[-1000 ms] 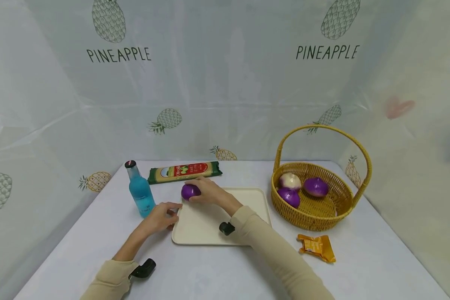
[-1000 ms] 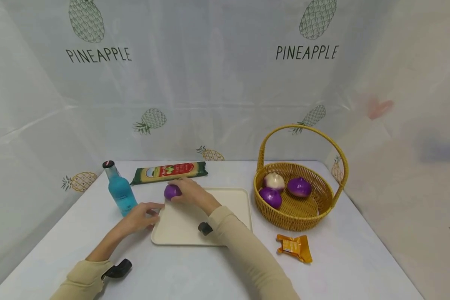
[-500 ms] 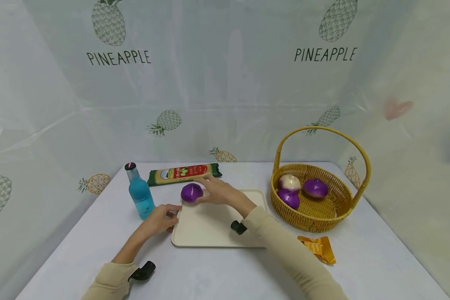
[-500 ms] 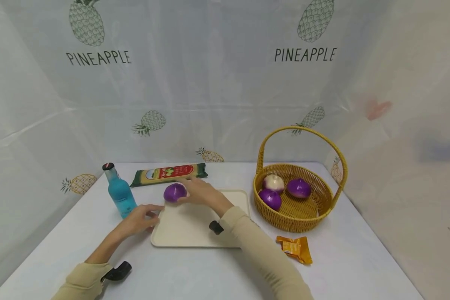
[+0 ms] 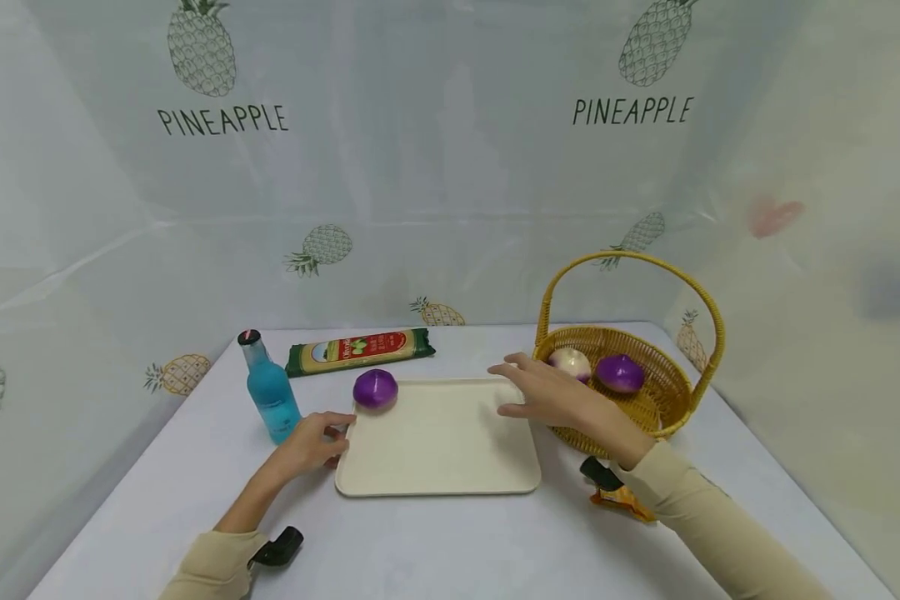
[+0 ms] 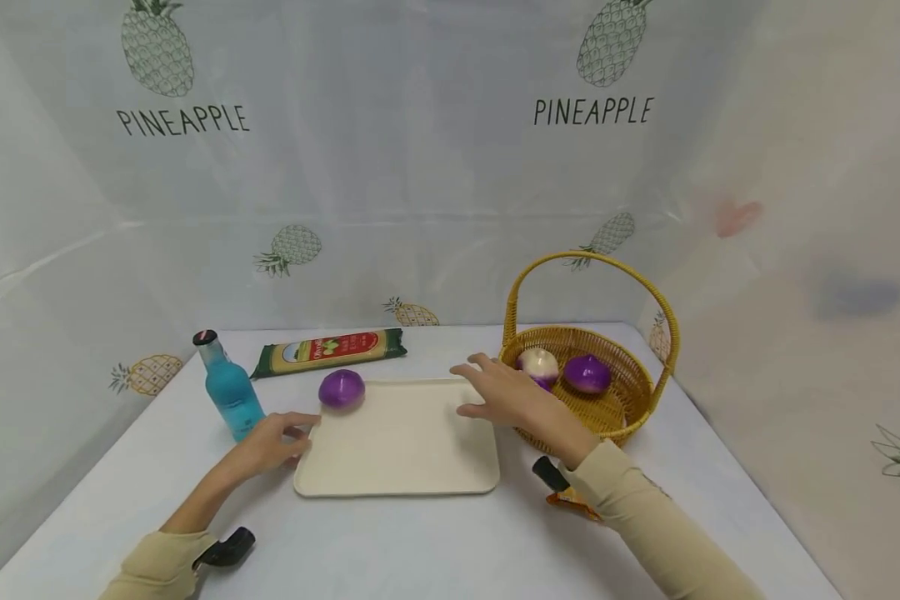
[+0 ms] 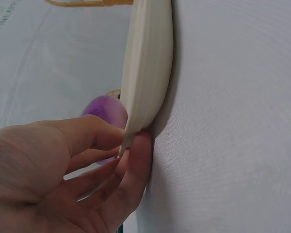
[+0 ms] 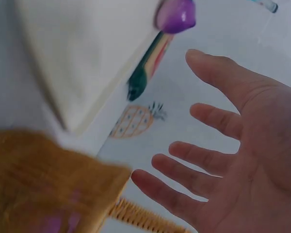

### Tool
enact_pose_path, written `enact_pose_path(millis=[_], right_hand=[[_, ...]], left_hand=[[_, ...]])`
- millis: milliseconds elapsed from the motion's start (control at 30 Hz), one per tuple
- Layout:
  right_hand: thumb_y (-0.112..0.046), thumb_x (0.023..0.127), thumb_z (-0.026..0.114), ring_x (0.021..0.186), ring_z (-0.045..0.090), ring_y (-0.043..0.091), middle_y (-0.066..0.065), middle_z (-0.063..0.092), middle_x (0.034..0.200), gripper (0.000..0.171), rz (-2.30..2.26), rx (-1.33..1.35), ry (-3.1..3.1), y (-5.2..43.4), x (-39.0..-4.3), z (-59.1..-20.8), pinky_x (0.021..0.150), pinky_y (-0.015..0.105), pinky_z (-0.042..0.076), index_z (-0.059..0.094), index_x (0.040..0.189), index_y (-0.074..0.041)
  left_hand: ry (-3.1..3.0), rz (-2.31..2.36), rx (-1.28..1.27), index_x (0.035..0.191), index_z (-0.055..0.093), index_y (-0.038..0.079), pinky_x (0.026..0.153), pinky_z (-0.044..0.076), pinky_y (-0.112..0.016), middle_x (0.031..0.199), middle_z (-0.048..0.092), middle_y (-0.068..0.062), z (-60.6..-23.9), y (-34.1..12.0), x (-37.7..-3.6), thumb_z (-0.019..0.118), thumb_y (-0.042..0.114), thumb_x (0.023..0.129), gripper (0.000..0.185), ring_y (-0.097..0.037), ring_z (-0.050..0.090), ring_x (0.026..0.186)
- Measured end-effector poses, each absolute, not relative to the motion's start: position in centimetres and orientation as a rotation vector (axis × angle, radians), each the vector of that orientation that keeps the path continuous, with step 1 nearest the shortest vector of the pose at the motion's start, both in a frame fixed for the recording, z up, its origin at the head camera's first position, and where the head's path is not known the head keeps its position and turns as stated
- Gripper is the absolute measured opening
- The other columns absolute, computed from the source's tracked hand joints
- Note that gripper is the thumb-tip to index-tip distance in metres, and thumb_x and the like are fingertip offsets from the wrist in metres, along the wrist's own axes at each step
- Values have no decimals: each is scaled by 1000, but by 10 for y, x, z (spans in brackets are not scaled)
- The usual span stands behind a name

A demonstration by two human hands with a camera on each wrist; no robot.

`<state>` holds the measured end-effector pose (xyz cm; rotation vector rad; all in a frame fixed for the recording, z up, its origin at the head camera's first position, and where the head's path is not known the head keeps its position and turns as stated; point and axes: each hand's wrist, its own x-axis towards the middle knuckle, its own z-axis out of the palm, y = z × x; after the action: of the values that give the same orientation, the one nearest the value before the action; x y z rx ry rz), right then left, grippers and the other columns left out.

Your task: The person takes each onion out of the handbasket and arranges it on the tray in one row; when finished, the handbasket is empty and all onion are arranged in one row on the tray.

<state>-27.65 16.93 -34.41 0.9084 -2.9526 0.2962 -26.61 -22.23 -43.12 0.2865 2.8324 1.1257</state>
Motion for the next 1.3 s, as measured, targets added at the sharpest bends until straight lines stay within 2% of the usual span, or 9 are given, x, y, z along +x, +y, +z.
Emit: enact_pose_path(millis=[200,367,467,600,700,900,1167,1300], right_hand=[[-42,94,62,127,53,35,15,47,143,59,361,876,-2892,218,-269,-344,95,53,52,48,144,-15],[-31,97,60,122,55,37,16,53,137,49,541,885,-2843,250,-274,-342,96,55,50,50,141,-11],[-27,94,64,116,57,37,18,57,133,52,568,897,-2849,264,-280,-344,93,53,52,49,141,-12],[-32,90,69,106,60,31,20,59,127,59,560,905,-2886,276,-288,-349,86,49,55,49,141,-10],[-34,90,68,108,61,33,22,59,126,58,565,933,-2912,280,-293,-352,87,49,55,51,140,-9],[-26,92,68,117,60,40,25,56,131,58,633,1043,-2985,287,-304,-353,96,56,50,48,142,-4],[-25,90,70,118,57,43,26,56,131,65,593,1142,-3106,291,-316,-348,98,57,49,42,144,-4],[-26,90,69,119,56,43,28,51,136,68,583,1129,-3166,290,-319,-348,98,57,50,39,147,-6]], left_hand=[[2809,1140,296,131,60,-2,56,57,-25,107,67,-19,-433,-225,-267,64,0,84,47,-14,62,73],[2814,1156,287,130,61,-2,56,57,-25,104,67,-18,-433,-225,-270,65,0,84,47,-15,61,71],[2821,1141,282,131,60,-2,55,57,-25,100,67,-16,-434,-225,-272,64,1,84,47,-15,61,67],[2813,1151,272,131,60,-1,56,57,-25,100,67,-15,-434,-225,-273,64,1,84,47,-14,61,68],[2811,1166,273,131,60,-1,56,57,-25,100,67,-16,-436,-225,-273,64,1,84,47,-14,61,67],[2818,1169,247,131,61,0,55,57,-24,100,68,-15,-436,-225,-274,65,1,83,47,-14,61,69],[2826,1162,278,130,61,-1,55,57,-24,99,68,-15,-435,-225,-272,65,1,83,48,-15,61,72],[2830,1153,297,130,61,-2,55,57,-25,101,68,-15,-435,-226,-272,65,0,83,47,-15,61,72]])
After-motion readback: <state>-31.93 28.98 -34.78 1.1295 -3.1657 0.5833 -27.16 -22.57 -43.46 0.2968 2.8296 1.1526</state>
